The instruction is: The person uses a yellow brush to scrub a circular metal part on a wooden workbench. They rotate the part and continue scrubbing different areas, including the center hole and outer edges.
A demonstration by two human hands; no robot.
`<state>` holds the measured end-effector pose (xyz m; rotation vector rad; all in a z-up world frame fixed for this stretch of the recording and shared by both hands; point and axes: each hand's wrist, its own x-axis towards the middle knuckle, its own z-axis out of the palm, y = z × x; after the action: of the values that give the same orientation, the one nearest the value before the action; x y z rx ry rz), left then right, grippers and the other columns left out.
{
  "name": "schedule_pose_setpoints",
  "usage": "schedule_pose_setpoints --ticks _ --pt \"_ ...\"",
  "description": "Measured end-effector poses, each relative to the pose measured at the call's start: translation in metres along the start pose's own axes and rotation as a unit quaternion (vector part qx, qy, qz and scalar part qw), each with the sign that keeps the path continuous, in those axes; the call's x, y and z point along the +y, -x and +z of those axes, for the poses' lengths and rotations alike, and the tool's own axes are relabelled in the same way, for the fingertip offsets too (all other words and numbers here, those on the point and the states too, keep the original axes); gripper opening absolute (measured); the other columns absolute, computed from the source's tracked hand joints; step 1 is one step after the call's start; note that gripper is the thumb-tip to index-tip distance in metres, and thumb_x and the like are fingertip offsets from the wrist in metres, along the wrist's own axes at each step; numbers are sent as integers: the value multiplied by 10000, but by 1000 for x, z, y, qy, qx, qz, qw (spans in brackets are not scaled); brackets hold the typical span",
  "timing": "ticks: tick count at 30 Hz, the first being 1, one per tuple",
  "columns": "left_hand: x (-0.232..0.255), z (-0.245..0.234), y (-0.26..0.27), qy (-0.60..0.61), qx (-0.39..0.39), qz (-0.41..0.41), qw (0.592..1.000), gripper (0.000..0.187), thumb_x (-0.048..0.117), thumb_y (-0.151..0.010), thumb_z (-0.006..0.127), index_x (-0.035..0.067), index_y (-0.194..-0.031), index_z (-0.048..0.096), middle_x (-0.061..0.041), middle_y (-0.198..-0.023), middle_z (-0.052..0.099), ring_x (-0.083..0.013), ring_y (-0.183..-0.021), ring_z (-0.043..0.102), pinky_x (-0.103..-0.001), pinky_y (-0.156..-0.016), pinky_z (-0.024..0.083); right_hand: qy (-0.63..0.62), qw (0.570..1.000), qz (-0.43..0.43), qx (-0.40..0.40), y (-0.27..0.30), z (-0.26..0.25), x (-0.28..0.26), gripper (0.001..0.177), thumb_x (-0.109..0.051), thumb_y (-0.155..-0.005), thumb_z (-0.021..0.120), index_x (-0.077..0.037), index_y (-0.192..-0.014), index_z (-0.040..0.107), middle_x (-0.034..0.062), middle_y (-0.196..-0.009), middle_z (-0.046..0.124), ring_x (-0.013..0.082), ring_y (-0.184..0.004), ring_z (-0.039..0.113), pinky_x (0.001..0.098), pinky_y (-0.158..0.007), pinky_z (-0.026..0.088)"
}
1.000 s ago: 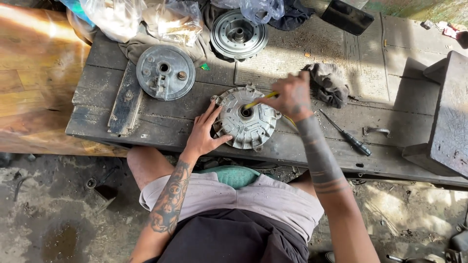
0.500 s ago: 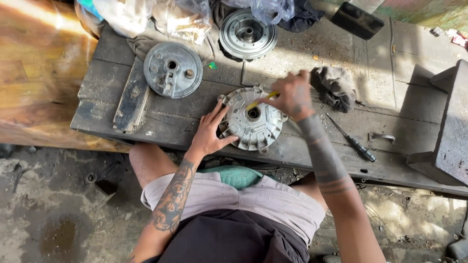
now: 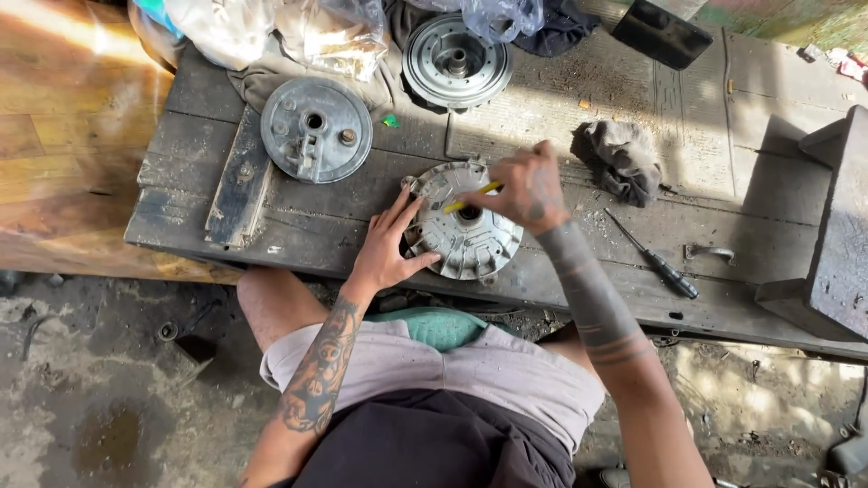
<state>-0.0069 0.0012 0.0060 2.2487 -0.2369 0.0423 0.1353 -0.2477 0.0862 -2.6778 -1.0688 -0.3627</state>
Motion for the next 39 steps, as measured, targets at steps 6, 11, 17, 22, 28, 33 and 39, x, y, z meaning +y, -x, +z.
schedule_pose_setpoints --ticks 6,11,17,22,28,33,39 --pt "2 -3 -5 2 3 2 1000 1017 635 -839 787 188 -1649 365 -139 -1736 224 -364 -1465 432 -500 -1142 336 60 997 30 -26 -11 -10 3 686 -844 -900 649 -222 -611 645 -36 -548 647 169 -611 653 403 -899 450" --pt "3 -2 -1 9 -2 1 1000 1011 635 -849 783 184 -1649 360 -142 -1737 214 -371 -1455 437 -510 -1132 339 23 1000 2 -10 -2 -13 1 651 -797 -889 694 -195 -643 673 10 -571 658 208 -633 669 428 -840 436" --pt "2 -3 -2 8 -5 3 1000 1011 647 -850 774 180 -1646 361 -147 -1736 214 -380 -1453 437 -521 -1134 337 48 997 33 -44 -1 -6 7 671 -841 -910 633 -212 -685 690 -23 -604 674 174 -670 660 415 -909 433" --pt "-1 0 -4 -2 4 4 1000 1011 650 -841 782 193 -1643 371 -134 -1730 238 -356 -1446 452 -495 -1129 347 41 999 2 -9 4 3 15 653 -818 -885 651 -207 -655 671 -31 -576 646 177 -630 618 417 -908 418" --pt "-2 0 -7 -2 2 6 1000 1018 640 -827 791 185 -1638 375 -145 -1727 243 -365 -1443 453 -502 -1131 346 54 996 3 68 5 -10 10 563 -738 -858 769 -225 -650 664 -28 -596 642 199 -645 607 428 -887 396" --pt "-4 1 -4 -12 8 10 1000 1030 677 -824 773 203 -1644 367 -130 -1732 239 -354 -1439 463 -492 -1124 349 62 993 32 95 17 11 44 574 -677 -864 794 -139 -704 673 41 -707 594 257 -788 538 472 -921 325" --pt "-6 1 -4 -11 14 13 1000 1024 692 -841 763 219 -1655 360 -115 -1736 233 -352 -1426 473 -500 -1126 344 190 978 73 41 14 -4 40 500 -688 -930 745 -241 -720 666 -52 -659 615 164 -779 571 402 -977 354"
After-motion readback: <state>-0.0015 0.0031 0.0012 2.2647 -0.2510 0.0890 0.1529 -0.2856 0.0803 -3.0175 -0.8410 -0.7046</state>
